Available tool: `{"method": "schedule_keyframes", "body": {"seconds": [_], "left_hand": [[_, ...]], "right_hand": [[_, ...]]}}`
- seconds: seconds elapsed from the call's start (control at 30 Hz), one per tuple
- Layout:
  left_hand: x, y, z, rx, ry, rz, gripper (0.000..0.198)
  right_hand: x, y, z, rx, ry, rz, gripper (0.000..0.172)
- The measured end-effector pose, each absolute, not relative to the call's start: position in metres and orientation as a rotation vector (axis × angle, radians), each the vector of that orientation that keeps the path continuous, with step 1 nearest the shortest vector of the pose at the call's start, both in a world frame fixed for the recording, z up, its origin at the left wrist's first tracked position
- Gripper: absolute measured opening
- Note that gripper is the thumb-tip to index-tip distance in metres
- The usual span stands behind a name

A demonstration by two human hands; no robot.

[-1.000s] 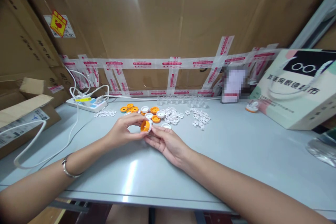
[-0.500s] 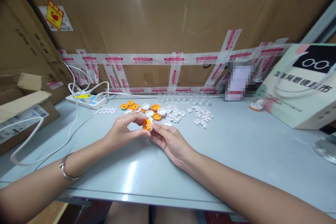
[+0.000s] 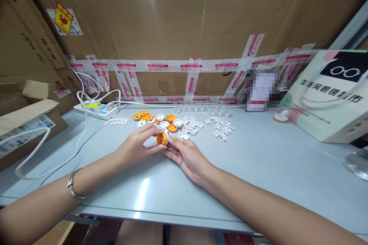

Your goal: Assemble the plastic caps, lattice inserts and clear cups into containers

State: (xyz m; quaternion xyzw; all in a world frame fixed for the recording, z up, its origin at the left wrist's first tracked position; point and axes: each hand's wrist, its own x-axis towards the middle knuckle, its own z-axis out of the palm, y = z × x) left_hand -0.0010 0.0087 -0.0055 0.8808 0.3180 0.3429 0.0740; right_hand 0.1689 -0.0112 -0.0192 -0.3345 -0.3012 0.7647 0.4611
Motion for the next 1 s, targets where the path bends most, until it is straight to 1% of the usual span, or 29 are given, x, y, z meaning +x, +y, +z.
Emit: {"method": "schedule_keyframes", "body": {"seconds": [0.1,0.23,0.37,0.43,0.53,0.63,0.7,0.77,0.87,0.93,1.0], "left_hand": [[0.000,0.008,-0.004,2.601,0.976,0.944,0.017],[-0.001,0.003,0.001,2.590,1.005,0.776,0.018],[-0.003,-0.001,0.005,2.590,1.031,0.592,0.016],[-0.004,-0.003,0.006,2.588,1.023,0.490,0.017],[-0.005,-0.003,0.005,2.571,0.994,0.399,0.020],[-0.005,-0.002,0.004,2.546,0.994,0.396,0.020],[-0.005,-0.001,0.003,2.532,1.001,0.403,0.021],[-0.005,0.001,0.001,2.533,1.021,0.426,0.023],[-0.006,0.005,-0.005,2.554,1.072,0.480,0.034],[-0.007,0.007,-0.009,2.555,1.098,0.512,0.041],[-0.007,0.009,-0.012,2.554,1.106,0.530,0.043]], "right_hand": [[0.172,-0.010,-0.018,-0.902,-0.815,1.898,0.014],[0.178,-0.007,-0.019,-1.060,-1.064,1.883,0.020],[0.183,0.001,-0.016,-1.245,-1.362,1.736,0.026],[0.195,0.009,-0.008,-1.335,-1.543,1.518,0.027],[0.231,0.027,0.006,-1.481,-1.681,1.040,0.029],[0.279,0.048,0.013,-1.717,-1.800,0.565,0.029],[0.305,0.060,0.009,-1.894,-1.886,0.401,0.029],[0.319,0.068,0.001,-2.004,-1.964,0.391,0.033],[0.321,0.073,-0.010,-2.029,-2.017,0.469,0.037],[0.318,0.073,-0.014,-2.022,-2.033,0.522,0.038],[0.314,0.072,-0.015,-2.016,-2.039,0.569,0.038]]}}
